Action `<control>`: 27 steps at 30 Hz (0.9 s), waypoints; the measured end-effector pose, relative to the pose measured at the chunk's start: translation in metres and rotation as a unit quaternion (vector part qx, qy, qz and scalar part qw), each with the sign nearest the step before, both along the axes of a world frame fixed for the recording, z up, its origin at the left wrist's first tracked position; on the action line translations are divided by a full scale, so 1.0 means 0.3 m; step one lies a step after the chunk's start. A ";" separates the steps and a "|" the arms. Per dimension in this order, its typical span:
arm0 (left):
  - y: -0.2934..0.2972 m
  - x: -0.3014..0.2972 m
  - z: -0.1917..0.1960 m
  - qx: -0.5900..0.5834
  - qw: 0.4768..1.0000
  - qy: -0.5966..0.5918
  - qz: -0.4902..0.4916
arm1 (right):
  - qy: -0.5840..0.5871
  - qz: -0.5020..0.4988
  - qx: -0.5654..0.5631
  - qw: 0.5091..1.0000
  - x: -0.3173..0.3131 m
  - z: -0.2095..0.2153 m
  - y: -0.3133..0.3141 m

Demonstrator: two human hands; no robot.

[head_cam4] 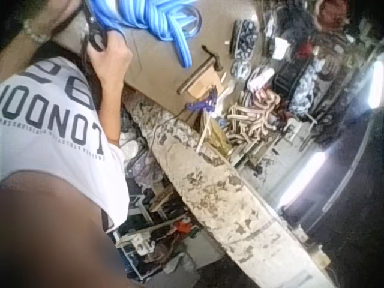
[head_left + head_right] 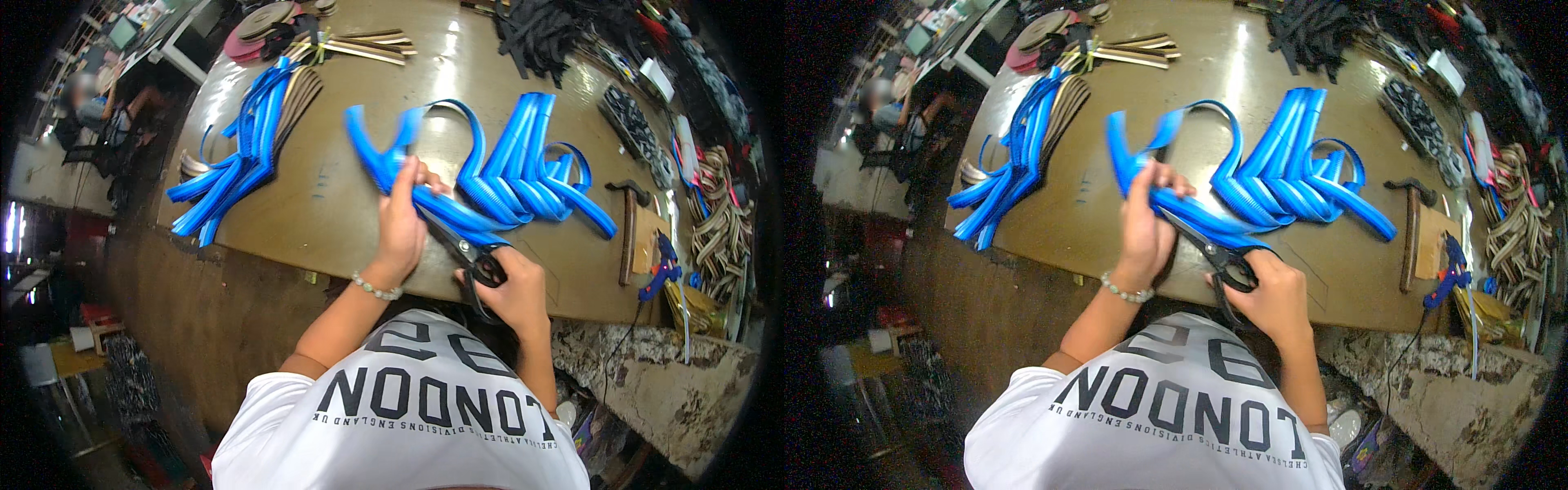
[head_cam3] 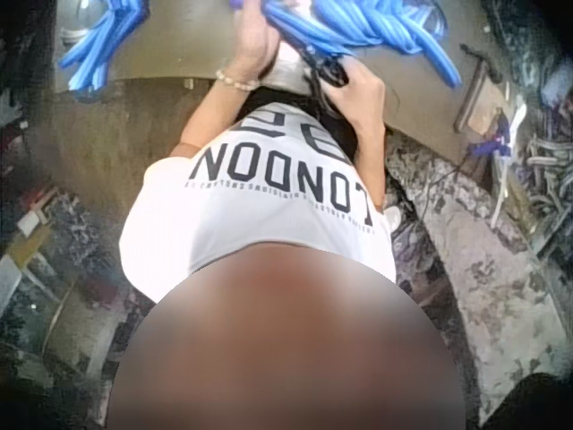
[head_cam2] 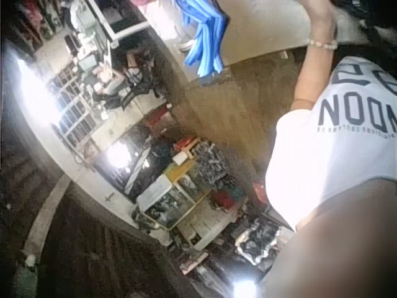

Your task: The person cuts blue ribbons into short pieces using scissors, then uses a hot glue gun to attach the blue pieces to a black strap. They also use a hammer to tap small metal fasteners onto the joined sections.

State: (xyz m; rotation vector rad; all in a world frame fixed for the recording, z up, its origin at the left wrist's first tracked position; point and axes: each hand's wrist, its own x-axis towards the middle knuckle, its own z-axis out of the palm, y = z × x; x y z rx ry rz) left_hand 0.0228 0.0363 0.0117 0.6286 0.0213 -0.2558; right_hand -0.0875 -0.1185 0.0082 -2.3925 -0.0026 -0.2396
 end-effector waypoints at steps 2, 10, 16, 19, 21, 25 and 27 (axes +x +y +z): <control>0.064 0.021 0.055 0.092 0.977 -0.116 0.155 | 0.067 -0.026 0.013 0.997 0.002 0.004 -0.006; 0.642 0.174 0.357 0.838 0.369 -0.155 0.370 | -0.014 -0.020 0.009 1.000 0.016 -0.021 0.011; 0.742 0.351 0.040 0.959 0.268 -0.082 0.050 | -0.010 -0.025 0.000 1.000 0.014 -0.030 0.002; 0.758 0.364 0.005 0.961 0.238 -0.082 0.118 | -0.004 -0.027 0.004 1.000 0.009 -0.030 0.006; 0.716 0.347 0.022 0.916 0.268 -0.129 0.268 | -0.076 -0.056 0.034 0.995 -0.004 -0.024 0.012; 0.459 0.247 0.043 0.783 0.474 -0.254 0.313 | -0.065 -0.126 0.119 0.983 -0.043 -0.005 0.012; 0.235 0.185 -0.007 0.711 0.637 -0.282 0.101 | -0.039 -0.151 0.166 0.974 -0.055 0.000 0.007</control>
